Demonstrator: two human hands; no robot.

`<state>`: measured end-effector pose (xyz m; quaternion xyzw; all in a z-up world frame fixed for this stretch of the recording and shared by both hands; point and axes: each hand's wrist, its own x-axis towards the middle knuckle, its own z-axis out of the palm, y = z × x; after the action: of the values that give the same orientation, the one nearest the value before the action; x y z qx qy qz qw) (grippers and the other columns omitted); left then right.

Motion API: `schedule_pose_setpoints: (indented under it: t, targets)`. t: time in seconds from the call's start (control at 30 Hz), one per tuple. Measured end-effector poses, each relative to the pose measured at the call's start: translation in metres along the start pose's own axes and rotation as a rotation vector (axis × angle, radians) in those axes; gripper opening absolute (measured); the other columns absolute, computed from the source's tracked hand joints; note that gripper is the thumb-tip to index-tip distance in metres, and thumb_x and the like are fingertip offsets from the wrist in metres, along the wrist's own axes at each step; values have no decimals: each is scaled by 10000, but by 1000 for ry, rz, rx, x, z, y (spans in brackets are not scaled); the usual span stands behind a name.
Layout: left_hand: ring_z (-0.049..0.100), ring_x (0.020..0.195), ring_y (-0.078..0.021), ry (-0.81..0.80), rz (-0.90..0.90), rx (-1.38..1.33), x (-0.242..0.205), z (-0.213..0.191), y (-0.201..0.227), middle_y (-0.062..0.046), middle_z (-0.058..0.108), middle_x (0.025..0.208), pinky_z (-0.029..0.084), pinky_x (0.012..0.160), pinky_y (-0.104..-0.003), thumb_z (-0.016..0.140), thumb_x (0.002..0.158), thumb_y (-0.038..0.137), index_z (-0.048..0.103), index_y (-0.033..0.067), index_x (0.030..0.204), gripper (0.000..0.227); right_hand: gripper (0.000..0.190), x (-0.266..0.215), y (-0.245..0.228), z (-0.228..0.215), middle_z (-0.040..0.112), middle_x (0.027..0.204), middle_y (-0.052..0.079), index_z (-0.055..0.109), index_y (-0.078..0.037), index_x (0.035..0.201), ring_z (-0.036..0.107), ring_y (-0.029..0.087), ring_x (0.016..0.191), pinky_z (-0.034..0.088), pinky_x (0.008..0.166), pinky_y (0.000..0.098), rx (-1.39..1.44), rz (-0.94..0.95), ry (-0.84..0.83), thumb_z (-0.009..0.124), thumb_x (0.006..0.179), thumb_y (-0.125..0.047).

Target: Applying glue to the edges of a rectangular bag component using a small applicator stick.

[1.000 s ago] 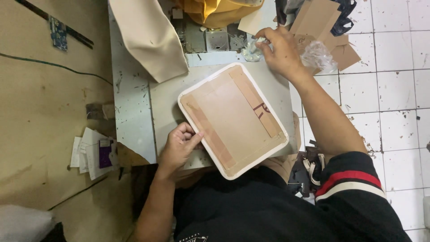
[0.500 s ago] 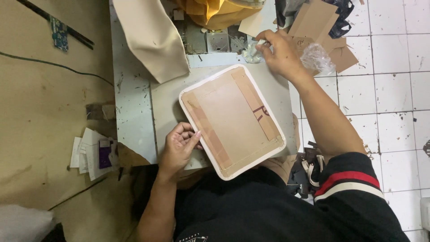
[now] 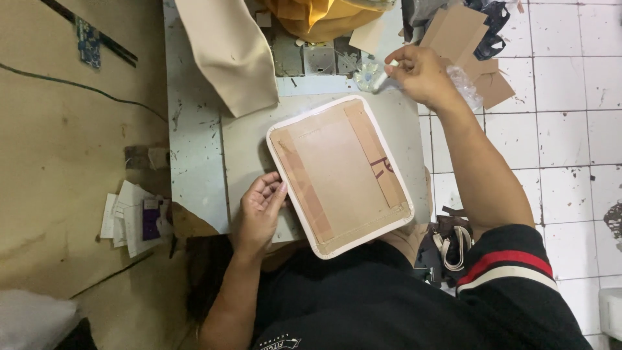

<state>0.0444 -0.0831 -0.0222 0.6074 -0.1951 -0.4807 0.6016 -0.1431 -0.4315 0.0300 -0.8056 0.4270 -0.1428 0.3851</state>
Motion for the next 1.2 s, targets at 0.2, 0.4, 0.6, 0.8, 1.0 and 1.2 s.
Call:
schedule_pose_setpoints:
  t: [0.2, 0.4, 0.6, 0.8, 1.0, 1.2]
  targets:
    - [532, 1392, -431, 132, -74, -229, -18, 11, 22, -297, 519, 1500, 468, 1127, -481, 565, 964, 196, 482, 55, 1471, 532, 149, -22, -49, -40, 690, 942, -23, 703, -148, 1207, 619, 111, 932, 501, 980, 279, 132, 155, 9, 671, 1069, -193]
    - [410, 1472, -431, 82, -136, -427, -20, 15, 26, -284, 373, 1603, 360, 1183, -519, 473, 987, 229, 429, 44, 1512, 559, 84, -3, -16, -23, 661, 950, 1, 670, -114, 1139, 631, 64, 824, 527, 664, 172, 312, 57, 184, 716, 1073, -87]
    - [428, 1464, -360, 77, -153, -613, -13, 14, 12, -252, 368, 1621, 376, 1160, -460, 454, 979, 234, 402, 1, 1524, 595, 180, -27, -40, 1, 619, 939, 14, 650, -61, 1273, 635, 103, 879, 561, 806, 195, 266, -40, 103, 618, 1113, 16]
    - [328, 1519, -350, -35, -94, -661, -13, 10, -1, -235, 294, 1655, 314, 1196, -500, 435, 1009, 349, 385, 56, 1543, 611, 166, -79, -106, 62, 635, 948, 164, 575, 55, 1273, 657, 200, 825, 623, 752, 285, 508, -299, 2, 579, 1109, 82]
    - [361, 1495, -294, -87, -146, -753, -11, 9, 2, -209, 259, 1670, 341, 1182, -421, 472, 980, 428, 307, 51, 1579, 726, 153, -69, -123, 116, 664, 874, 149, 581, 57, 1225, 688, 190, 768, 625, 756, 291, 466, -355, -134, 610, 1084, 4]
    - [453, 1434, -310, -93, -176, -774, -13, 7, 12, -220, 332, 1645, 403, 1140, -456, 482, 953, 456, 373, 57, 1554, 730, 134, -52, -116, 142, 670, 912, 94, 577, 17, 1201, 669, 143, 798, 548, 753, 242, 403, -336, -177, 612, 1079, -25]
